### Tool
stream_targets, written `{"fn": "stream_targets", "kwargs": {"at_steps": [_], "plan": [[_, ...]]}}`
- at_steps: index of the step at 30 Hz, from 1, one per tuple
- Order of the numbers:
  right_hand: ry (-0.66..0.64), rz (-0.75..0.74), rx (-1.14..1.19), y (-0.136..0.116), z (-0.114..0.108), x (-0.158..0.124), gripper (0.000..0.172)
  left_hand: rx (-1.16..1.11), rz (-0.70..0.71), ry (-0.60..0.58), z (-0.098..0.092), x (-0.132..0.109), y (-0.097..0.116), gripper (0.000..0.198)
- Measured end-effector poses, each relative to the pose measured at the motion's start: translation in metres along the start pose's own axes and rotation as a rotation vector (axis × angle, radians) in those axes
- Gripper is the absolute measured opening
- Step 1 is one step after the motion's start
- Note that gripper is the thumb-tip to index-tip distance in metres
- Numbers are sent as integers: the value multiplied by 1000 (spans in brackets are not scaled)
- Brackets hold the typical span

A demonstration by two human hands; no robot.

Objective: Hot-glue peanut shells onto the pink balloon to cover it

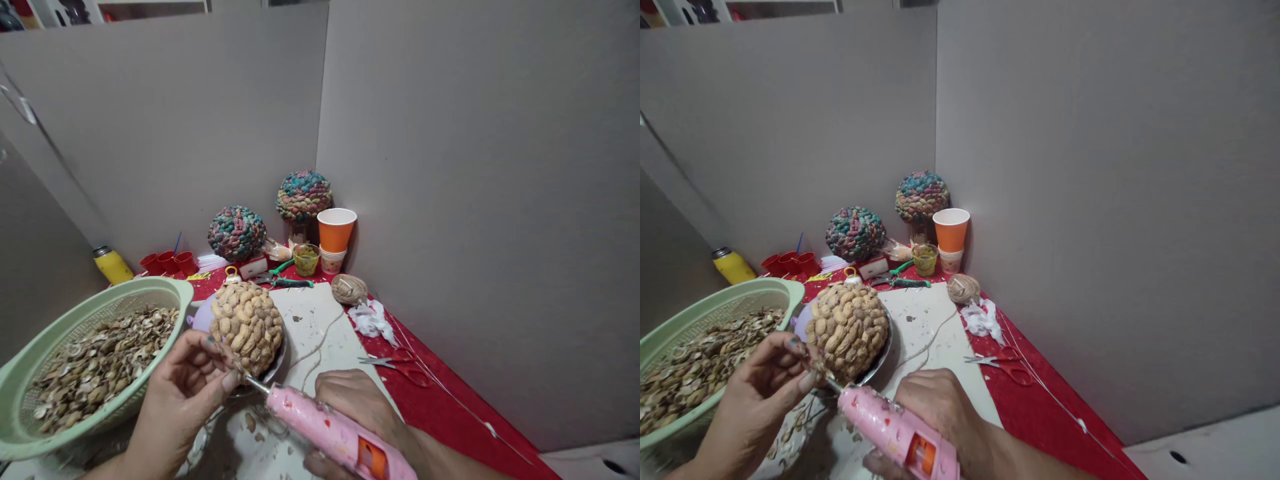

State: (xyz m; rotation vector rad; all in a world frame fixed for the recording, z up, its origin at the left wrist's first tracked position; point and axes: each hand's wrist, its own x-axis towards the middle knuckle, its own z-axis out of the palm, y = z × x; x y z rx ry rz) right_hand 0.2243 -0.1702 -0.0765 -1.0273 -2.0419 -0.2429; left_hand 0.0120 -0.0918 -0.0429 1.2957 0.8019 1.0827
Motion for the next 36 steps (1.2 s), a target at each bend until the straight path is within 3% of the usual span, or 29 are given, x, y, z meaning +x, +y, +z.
{"fn": "stream_targets", "kwargs": {"at_steps": [17, 24, 36], "plan": [[87, -7, -6, 0, 2, 2, 55, -50, -6, -63, -7, -1, -3, 26], [36, -8, -30, 1, 3, -1, 50, -75, -18, -58, -6, 0, -2, 27], [112, 4, 17, 0, 3, 5, 51, -119, -49, -104, -5, 2, 0, 24]]}}
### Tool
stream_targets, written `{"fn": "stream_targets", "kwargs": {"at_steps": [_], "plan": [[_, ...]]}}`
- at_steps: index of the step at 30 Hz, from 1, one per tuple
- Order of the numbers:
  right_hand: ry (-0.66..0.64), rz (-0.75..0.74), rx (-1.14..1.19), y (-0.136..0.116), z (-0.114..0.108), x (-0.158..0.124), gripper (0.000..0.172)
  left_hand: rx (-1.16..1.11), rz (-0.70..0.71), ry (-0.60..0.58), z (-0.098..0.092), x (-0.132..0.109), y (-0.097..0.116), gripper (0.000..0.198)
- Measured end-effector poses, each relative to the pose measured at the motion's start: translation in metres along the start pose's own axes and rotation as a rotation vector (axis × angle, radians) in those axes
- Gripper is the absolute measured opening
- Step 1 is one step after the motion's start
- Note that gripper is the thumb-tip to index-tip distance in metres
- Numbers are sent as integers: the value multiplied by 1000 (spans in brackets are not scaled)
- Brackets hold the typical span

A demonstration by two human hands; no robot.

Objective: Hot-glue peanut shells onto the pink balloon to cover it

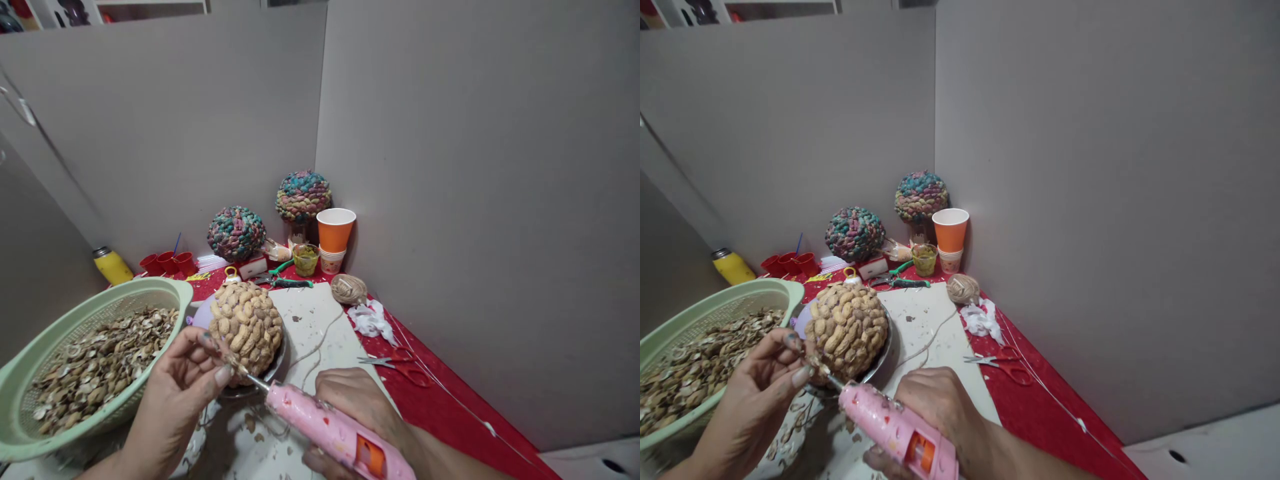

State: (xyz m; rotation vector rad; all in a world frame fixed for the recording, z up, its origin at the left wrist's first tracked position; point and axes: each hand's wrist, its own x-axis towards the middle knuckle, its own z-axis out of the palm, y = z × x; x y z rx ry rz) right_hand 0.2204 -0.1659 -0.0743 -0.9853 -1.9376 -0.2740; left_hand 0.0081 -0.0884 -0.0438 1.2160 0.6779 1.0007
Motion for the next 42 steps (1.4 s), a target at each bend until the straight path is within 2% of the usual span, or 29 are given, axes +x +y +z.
{"fn": "stream_targets", "kwargs": {"at_steps": [7, 13, 18, 24, 28, 30, 33, 35, 38, 42], "plan": [[-20, -11, -53, -1, -2, -1, 55, -33, 14, 7, 2, 1, 1, 25], [-88, 21, -33, -1, -3, -3, 53, -32, 2, 20, 4, -1, 3, 25], [-95, 42, 15, 2, -1, -4, 52, -23, 20, 52, 3, 0, 12, 30], [8, 65, -60, 15, -6, -7, 45, 60, 205, 241, -8, -4, 39, 38], [69, 201, -156, 39, -11, -12, 38, 160, 301, 261, -16, -5, 47, 34], [-4, 341, -248, 53, -13, -13, 34, 225, 304, 232, -18, -3, 46, 28], [-292, 595, -316, 70, -13, -14, 25, 294, 231, 201, -19, 1, 42, 25], [-445, 700, -329, 78, -12, -15, 17, 296, 163, 170, -18, 3, 39, 26], [-529, 739, -343, 88, -7, -18, 11, 287, 98, 91, -17, 3, 37, 23], [-617, 752, -332, 94, -4, -23, 14, 315, 83, 58, -18, 3, 38, 21]]}}
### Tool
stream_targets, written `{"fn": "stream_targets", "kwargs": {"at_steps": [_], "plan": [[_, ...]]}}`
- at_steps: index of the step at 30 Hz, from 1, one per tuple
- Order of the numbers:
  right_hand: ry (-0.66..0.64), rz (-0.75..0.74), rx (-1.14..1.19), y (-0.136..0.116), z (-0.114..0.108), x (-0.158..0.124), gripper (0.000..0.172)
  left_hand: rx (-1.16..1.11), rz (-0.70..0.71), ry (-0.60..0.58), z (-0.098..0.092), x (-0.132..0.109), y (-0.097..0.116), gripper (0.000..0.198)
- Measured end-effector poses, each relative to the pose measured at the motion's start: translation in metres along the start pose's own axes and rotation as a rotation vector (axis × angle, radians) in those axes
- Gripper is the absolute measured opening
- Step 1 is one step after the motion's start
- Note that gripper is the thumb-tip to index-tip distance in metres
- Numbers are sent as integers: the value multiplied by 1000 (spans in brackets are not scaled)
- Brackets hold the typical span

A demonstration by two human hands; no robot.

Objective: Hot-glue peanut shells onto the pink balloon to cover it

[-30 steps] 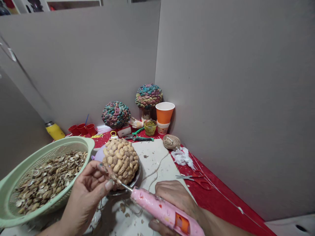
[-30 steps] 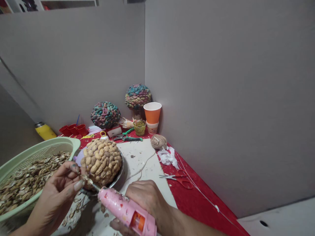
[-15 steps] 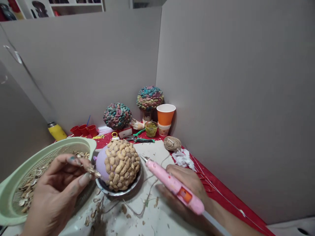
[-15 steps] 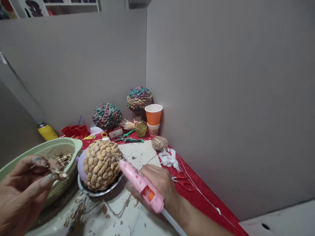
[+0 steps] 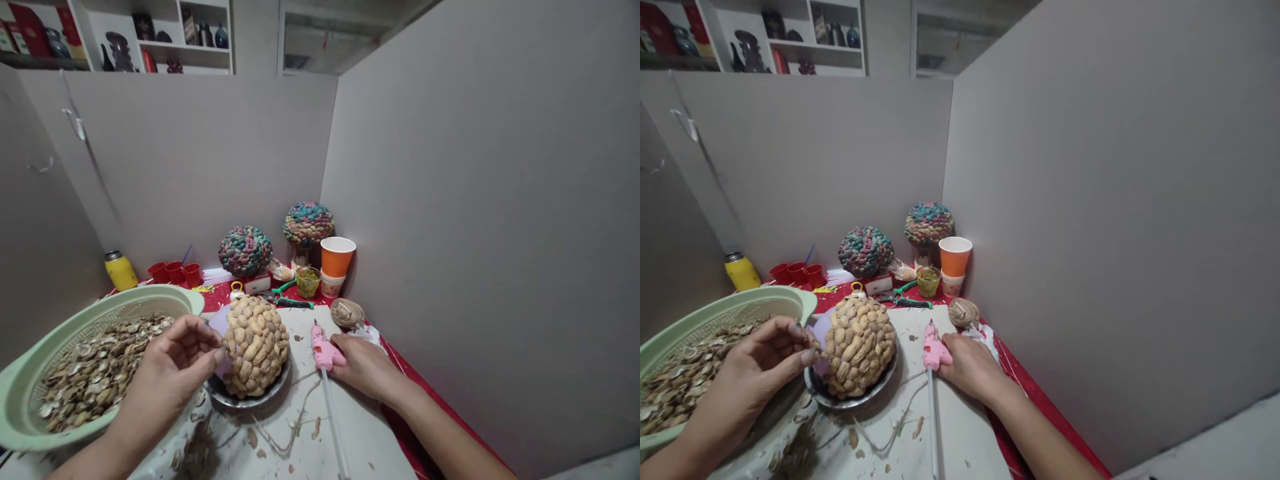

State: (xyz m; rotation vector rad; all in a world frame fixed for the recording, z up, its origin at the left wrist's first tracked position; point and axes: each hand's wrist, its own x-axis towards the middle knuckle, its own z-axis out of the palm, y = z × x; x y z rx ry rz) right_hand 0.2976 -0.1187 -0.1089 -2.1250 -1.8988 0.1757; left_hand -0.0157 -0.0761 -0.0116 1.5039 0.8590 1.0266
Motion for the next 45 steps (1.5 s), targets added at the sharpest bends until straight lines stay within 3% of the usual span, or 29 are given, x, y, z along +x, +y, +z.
{"fn": "stream_targets", "kwargs": {"at_steps": [4, 8, 11, 16, 23, 31, 37, 45], "plan": [[-62, -5, -13, 0, -6, -2, 18, 23, 12, 6, -3, 0, -2, 16], [-46, -5, -30, -6, -27, -4, 24, 21, -10, -20, -3, -1, -7, 13], [26, -44, -11, -19, -48, 0, 30, 40, -12, -20, -1, -1, -8, 12], [285, -275, 257, -54, -65, 17, 28, 158, 11, 6, 5, 2, -7, 9], [387, -503, 592, -100, -46, 48, 15, 291, 37, 4, 13, 7, -7, 4], [405, -510, 723, -110, -23, 64, 14, 430, 70, 60, 17, 9, -11, 6], [418, -512, 733, -107, -17, 61, 13, 562, 235, 113, 16, 8, -17, 6], [453, -518, 727, -109, -15, 61, 13, 704, 559, 156, 7, 2, -25, 10]]}}
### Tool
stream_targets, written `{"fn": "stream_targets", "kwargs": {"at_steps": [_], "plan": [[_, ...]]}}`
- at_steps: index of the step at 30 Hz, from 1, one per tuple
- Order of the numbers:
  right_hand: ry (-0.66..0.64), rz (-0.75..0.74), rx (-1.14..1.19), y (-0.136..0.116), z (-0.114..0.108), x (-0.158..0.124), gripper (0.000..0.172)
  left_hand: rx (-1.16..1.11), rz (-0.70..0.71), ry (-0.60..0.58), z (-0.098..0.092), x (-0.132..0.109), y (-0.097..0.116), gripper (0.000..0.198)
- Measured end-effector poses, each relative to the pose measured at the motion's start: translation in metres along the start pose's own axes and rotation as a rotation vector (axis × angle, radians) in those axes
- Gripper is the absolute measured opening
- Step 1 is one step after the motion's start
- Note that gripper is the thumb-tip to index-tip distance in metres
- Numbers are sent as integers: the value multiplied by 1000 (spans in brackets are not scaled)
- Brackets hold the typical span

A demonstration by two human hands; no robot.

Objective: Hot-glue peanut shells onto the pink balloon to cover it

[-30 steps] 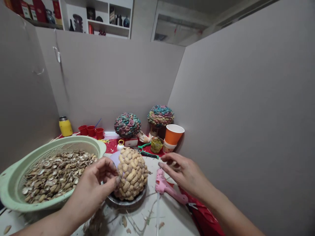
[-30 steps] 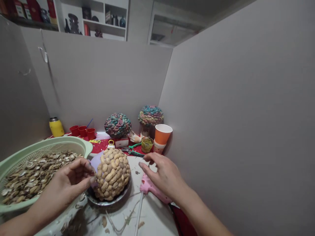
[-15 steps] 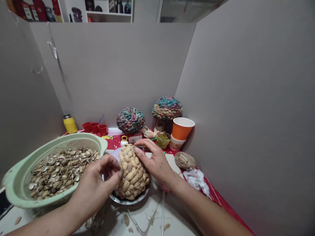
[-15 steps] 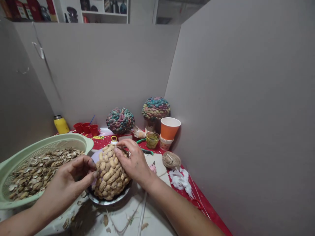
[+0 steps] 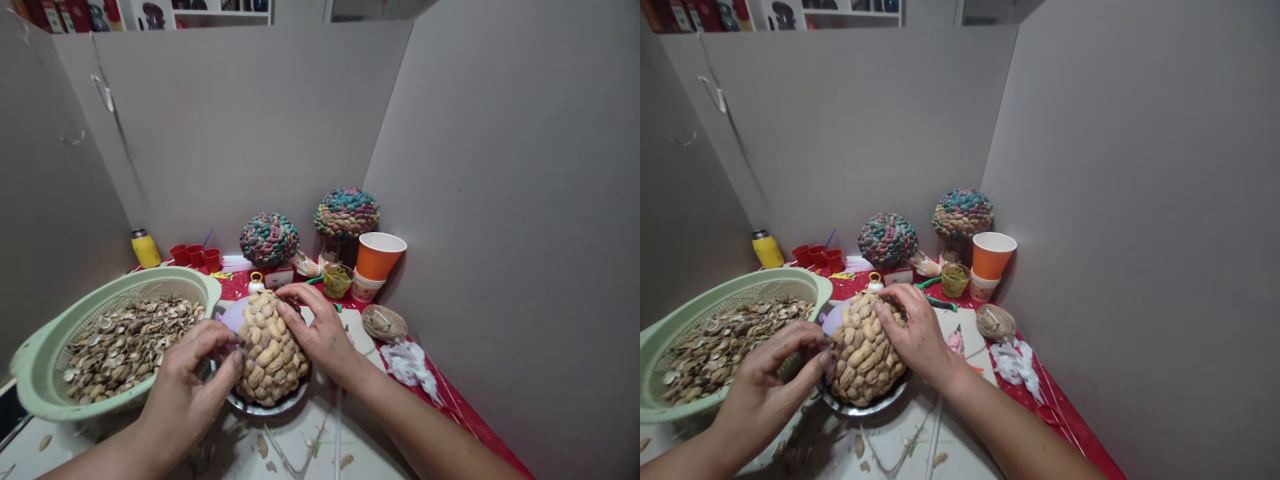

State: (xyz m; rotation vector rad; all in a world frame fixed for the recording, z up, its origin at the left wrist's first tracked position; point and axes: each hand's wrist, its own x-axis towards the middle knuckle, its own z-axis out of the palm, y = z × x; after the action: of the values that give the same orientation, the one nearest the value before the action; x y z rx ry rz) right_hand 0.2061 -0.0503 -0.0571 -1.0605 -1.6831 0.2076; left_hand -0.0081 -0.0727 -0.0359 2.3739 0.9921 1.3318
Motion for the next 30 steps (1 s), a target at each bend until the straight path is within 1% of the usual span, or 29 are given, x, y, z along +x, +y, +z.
{"fn": "stream_targets", "kwargs": {"at_steps": [3, 7, 9, 11, 14, 18, 23, 26, 30], "plan": [[8, -4, -1, 2, 1, -1, 13, 45, 75, 6, -5, -4, -5, 18], [16, -8, -2, 4, 2, -2, 13, 107, 168, -38, -9, -6, -14, 30], [19, -8, -2, 5, 2, -3, 12, 114, 205, -57, -8, -8, -17, 30], [21, -9, -4, 5, 3, -3, 13, 113, 235, -47, -7, -9, -19, 28], [23, -12, -6, 6, 3, -3, 13, 102, 230, -34, -3, -10, -20, 24], [24, -15, -4, 5, 3, -4, 13, 93, 152, -37, 0, -11, -16, 21], [24, -22, 3, 3, 1, -5, 12, 7, -10, -24, 2, -10, -8, 20], [23, -24, 8, 3, 1, -4, 11, -100, -167, -63, 2, -6, -3, 16], [29, -23, 14, 4, 2, -3, 12, -336, -466, -150, 1, 2, 4, 16]]}}
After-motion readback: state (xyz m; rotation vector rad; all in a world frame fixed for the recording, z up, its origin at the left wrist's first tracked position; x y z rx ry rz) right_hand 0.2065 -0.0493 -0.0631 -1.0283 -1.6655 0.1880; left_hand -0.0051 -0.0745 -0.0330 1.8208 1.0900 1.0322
